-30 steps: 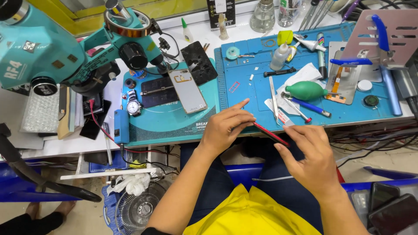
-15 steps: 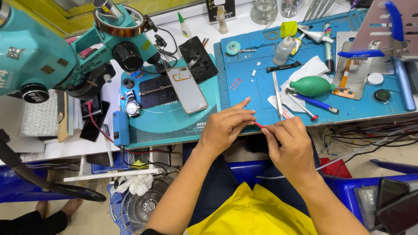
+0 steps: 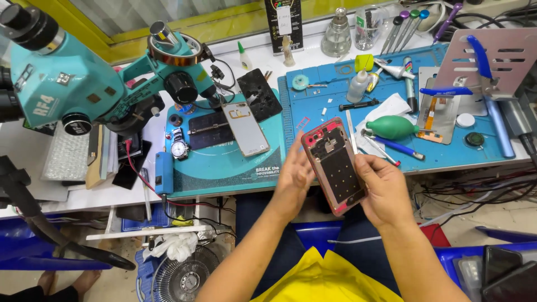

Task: Technician disassembling a mobile phone to access and repair internal components at a dedicated workstation.

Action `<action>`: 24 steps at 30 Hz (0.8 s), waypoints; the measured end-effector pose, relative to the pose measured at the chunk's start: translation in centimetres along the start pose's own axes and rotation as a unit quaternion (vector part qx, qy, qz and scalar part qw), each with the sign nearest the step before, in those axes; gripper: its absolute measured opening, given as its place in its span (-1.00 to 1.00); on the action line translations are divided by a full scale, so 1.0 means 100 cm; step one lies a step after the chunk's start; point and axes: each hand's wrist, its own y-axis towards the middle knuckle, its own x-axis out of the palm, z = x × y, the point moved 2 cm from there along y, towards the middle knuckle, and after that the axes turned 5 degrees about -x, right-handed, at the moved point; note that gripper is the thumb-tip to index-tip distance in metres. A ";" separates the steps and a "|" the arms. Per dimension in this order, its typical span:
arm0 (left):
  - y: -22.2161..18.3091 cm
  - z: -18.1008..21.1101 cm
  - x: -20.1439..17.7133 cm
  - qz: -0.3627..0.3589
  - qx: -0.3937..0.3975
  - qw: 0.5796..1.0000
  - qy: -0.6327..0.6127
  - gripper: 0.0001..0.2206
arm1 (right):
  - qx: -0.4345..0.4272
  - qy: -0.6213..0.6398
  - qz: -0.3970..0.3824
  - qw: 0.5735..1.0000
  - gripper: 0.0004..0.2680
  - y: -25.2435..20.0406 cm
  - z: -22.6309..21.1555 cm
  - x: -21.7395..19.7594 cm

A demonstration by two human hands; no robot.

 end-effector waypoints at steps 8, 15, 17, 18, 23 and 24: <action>-0.001 -0.027 0.029 0.056 -0.062 0.996 -0.043 -0.22 | -0.115 -0.306 -0.049 0.944 -0.91 -0.016 -0.021 0.045; 0.003 -0.042 0.025 0.156 -0.048 0.975 -0.151 -0.46 | -0.384 -0.393 -0.052 0.834 -0.88 -0.022 -0.033 0.049; 0.004 -0.055 0.008 0.201 -0.019 0.971 -0.127 -0.42 | -0.400 -0.419 -0.087 0.811 -0.86 -0.025 -0.037 0.047; 0.003 -0.062 -0.001 0.242 0.009 0.965 -0.102 -0.36 | -0.414 -0.445 -0.119 0.785 -0.82 -0.028 -0.038 0.046; 0.001 -0.041 0.003 0.315 0.024 0.947 -0.059 -0.44 | -0.496 -0.528 -0.105 0.681 -0.91 -0.026 -0.014 0.056; -0.001 -0.042 -0.002 0.328 0.022 0.944 -0.043 -0.44 | -0.524 -0.535 -0.102 0.655 -0.93 -0.024 -0.007 0.056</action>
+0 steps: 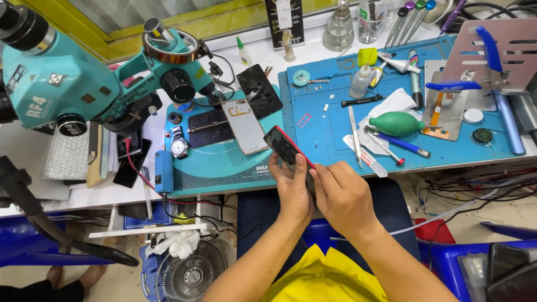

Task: Technician disassembling a mobile phone to access and repair internal components at a dedicated workstation.

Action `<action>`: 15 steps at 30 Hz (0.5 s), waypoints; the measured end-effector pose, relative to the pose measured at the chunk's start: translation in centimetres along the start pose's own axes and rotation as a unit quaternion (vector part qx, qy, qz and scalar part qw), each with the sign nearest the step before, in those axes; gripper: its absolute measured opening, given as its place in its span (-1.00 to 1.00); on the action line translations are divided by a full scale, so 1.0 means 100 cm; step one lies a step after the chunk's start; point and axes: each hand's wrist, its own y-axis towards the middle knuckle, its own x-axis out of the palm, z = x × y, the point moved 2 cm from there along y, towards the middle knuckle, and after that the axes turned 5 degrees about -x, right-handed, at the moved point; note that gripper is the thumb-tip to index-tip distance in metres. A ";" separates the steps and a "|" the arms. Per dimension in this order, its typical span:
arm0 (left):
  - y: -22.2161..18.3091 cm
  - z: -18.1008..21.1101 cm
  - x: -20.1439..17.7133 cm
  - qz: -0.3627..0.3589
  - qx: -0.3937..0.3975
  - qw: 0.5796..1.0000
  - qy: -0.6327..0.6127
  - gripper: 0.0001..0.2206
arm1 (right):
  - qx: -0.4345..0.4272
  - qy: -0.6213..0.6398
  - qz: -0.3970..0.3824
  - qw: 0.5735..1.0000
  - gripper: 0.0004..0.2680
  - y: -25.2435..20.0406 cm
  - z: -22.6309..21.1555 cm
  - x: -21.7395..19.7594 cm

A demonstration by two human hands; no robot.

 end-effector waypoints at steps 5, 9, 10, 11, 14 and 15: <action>0.034 0.012 -0.025 0.021 0.035 0.999 -0.001 -0.43 | 0.020 0.147 -0.056 0.987 -0.86 0.027 0.020 0.027; 0.067 0.026 -0.049 -0.037 0.054 0.996 -0.057 -0.60 | 0.114 0.143 -0.156 0.971 -0.80 0.055 0.066 0.055; 0.066 0.025 -0.052 -0.034 0.057 0.996 -0.058 -0.60 | 0.111 0.145 -0.157 0.971 -0.80 0.058 0.072 0.063; 0.068 0.025 -0.053 -0.056 0.047 0.995 -0.072 -0.60 | 0.118 0.082 -0.183 0.973 -0.80 0.061 0.078 0.073; 0.069 0.017 -0.054 -0.102 0.042 0.992 -0.064 -0.55 | 0.123 -0.025 -0.233 0.964 -0.78 0.065 0.087 0.099; 0.068 0.013 -0.056 -0.121 0.049 0.991 -0.043 -0.48 | 0.120 -0.067 -0.260 0.956 -0.77 0.065 0.085 0.110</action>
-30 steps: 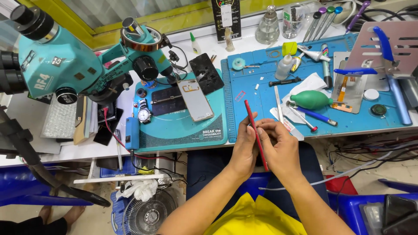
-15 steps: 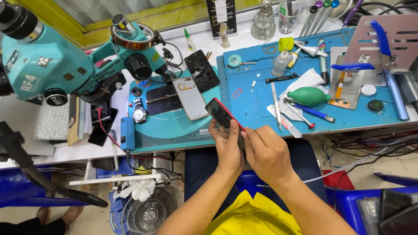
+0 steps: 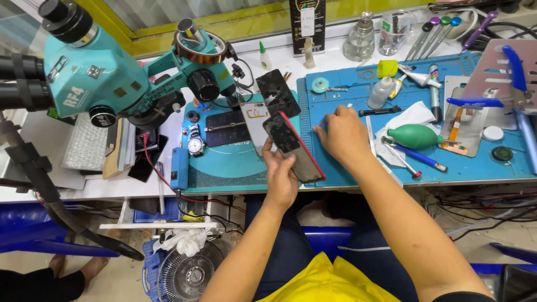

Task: Technician disassembling a mobile phone to access and repair internal components at a dedicated workstation.

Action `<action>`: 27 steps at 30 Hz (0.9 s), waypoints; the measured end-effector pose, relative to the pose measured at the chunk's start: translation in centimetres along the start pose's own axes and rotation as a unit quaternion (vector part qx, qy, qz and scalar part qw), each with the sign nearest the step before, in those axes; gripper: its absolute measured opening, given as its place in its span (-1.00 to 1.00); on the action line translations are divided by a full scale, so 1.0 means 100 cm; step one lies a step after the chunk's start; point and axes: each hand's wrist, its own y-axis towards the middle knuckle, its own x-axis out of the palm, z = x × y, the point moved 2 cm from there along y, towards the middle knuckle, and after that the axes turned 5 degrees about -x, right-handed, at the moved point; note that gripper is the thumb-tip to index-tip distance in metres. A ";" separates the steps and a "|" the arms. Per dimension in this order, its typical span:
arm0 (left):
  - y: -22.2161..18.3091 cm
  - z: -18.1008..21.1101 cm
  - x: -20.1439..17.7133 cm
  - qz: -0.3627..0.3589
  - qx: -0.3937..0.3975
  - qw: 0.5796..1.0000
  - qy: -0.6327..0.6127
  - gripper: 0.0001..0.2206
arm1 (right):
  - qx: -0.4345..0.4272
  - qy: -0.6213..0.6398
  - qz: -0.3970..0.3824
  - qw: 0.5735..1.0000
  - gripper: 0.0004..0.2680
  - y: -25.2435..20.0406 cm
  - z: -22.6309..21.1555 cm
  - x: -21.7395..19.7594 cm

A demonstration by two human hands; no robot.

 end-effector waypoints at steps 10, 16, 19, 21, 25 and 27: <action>-0.003 0.027 0.028 -0.055 0.039 0.987 0.147 -0.40 | 0.073 0.217 0.047 0.972 -0.88 0.005 0.037 0.037; -0.017 0.083 0.065 -0.016 0.139 0.906 0.398 -0.72 | 0.115 0.433 0.196 0.872 -0.90 -0.027 0.062 -0.063; -0.013 0.089 0.078 -0.127 0.286 0.718 0.622 -0.74 | 0.074 0.393 0.260 0.879 -0.89 -0.046 0.067 -0.097; -0.008 0.081 0.081 -0.168 0.289 0.665 0.668 -0.79 | -0.054 0.420 0.181 0.888 -0.88 -0.056 0.053 -0.111; -0.002 0.064 0.074 -0.148 0.233 0.664 0.694 -0.90 | -0.058 0.390 0.144 0.908 -0.85 -0.060 0.042 -0.106; -0.003 0.068 0.075 -0.142 0.209 0.693 0.675 -0.91 | -0.070 0.391 0.131 0.908 -0.85 -0.061 0.045 -0.096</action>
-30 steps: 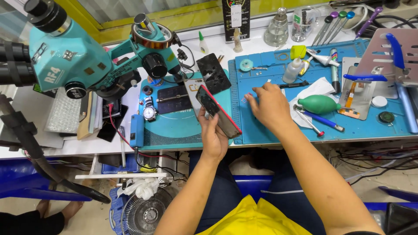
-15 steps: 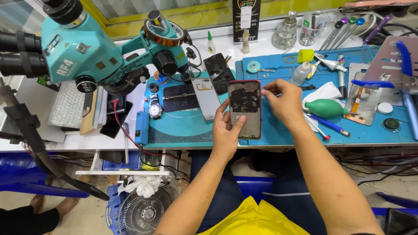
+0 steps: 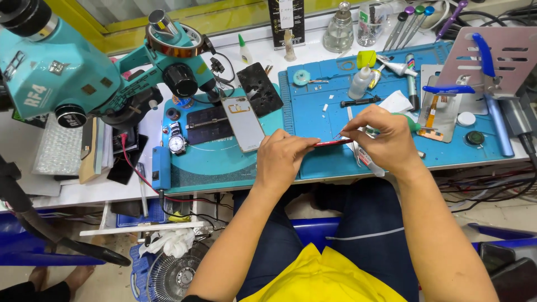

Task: Technician disassembling a mobile phone to access and repair internal components at a dedicated workstation.

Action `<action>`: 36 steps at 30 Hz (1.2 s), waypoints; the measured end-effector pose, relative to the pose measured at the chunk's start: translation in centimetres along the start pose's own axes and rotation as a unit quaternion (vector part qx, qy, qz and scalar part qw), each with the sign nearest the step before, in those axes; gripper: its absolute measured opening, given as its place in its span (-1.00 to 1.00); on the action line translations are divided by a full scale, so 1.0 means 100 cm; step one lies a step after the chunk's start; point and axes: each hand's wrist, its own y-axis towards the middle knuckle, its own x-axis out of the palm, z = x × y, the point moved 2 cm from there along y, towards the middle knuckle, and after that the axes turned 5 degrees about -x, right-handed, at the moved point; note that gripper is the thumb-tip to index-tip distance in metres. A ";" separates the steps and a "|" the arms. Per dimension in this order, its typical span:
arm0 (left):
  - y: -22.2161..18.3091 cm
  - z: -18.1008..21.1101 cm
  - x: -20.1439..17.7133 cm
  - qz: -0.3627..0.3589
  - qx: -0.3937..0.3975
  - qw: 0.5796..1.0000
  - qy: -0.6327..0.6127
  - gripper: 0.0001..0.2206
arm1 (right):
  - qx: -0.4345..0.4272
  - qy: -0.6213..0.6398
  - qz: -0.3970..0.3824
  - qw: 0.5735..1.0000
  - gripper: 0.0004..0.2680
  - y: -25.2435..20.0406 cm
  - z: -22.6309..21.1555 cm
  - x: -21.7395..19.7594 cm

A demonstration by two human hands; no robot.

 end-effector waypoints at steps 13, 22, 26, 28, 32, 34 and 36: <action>0.007 -0.005 0.003 -0.024 -0.009 1.000 0.002 -0.89 | -0.036 -0.042 0.002 0.998 -0.90 -0.009 0.009 -0.005; 0.011 -0.006 -0.001 -0.028 -0.006 1.000 0.000 -0.90 | -0.174 -0.236 -0.017 0.956 -0.91 -0.022 0.014 0.006; 0.004 -0.011 -0.001 -0.047 -0.016 0.999 -0.014 -0.91 | -0.170 -0.298 -0.052 0.938 -0.91 -0.040 0.023 0.011; 0.008 -0.010 0.000 -0.044 -0.007 0.999 -0.008 -0.91 | -0.195 -0.334 -0.046 0.921 -0.85 -0.046 0.032 0.013; 0.007 -0.010 0.000 -0.041 -0.012 0.999 0.006 -0.91 | -0.234 -0.336 0.034 0.912 -0.72 -0.048 0.023 0.019; 0.008 -0.011 0.001 -0.041 0.004 0.999 0.006 -0.91 | -0.244 -0.353 0.060 0.901 -0.71 -0.050 0.016 0.021; 0.013 -0.010 0.002 -0.047 -0.002 0.999 0.012 -0.91 | -0.270 -0.345 0.079 0.895 -0.84 -0.049 0.013 0.022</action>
